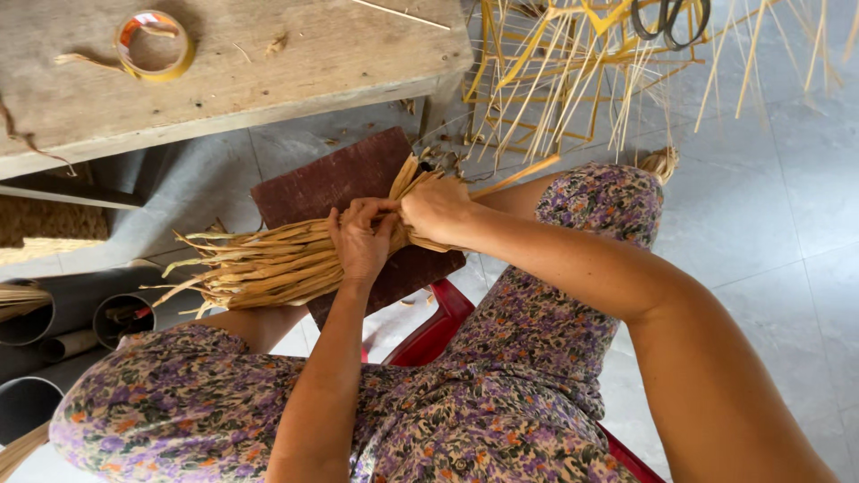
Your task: The person sits on a low stool and gathers dried palm leaf midribs into a bundle, folds the ends over, and ties the bundle tightly with a strip of the same material. They set the finished bundle aside, gather more strips, and at the end pick up a knife and trim the bundle ends on the table.
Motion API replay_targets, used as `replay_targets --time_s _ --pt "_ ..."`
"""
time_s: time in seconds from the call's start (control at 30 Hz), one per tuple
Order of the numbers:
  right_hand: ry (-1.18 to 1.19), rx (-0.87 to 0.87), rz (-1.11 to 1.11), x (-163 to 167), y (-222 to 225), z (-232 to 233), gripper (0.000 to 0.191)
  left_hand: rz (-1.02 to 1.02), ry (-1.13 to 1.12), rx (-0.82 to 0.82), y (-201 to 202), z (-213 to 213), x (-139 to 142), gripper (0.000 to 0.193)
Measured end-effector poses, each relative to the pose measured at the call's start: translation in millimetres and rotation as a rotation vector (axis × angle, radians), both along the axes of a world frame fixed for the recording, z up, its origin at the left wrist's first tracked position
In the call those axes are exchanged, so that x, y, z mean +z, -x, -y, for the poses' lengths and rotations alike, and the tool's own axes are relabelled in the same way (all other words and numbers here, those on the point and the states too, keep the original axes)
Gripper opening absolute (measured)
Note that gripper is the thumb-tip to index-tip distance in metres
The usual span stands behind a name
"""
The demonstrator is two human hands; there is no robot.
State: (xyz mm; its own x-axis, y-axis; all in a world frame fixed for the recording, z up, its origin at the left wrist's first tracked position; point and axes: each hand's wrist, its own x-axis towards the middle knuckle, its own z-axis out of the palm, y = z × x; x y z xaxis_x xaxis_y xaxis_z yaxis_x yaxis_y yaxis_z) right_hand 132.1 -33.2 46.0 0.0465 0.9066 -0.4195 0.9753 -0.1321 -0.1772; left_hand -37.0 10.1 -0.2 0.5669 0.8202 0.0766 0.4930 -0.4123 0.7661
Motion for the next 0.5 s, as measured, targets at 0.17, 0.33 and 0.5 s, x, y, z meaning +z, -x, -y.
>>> replay_targets --time_s 0.17,0.33,0.5 --pt "0.111 -0.138 -0.664 -11.6 -10.1 -14.5 0.033 0.019 -0.003 -0.032 2.8 -4.1 -7.7 0.015" --pt "-0.173 -0.076 -0.601 -25.5 -11.4 -16.6 0.025 -0.006 -0.063 -0.081 5.1 -10.9 -26.2 0.029" --pt "-0.521 0.006 -0.409 -25.2 1.0 -16.5 0.023 -0.073 -0.049 0.009 -2.0 -13.7 -33.3 0.028"
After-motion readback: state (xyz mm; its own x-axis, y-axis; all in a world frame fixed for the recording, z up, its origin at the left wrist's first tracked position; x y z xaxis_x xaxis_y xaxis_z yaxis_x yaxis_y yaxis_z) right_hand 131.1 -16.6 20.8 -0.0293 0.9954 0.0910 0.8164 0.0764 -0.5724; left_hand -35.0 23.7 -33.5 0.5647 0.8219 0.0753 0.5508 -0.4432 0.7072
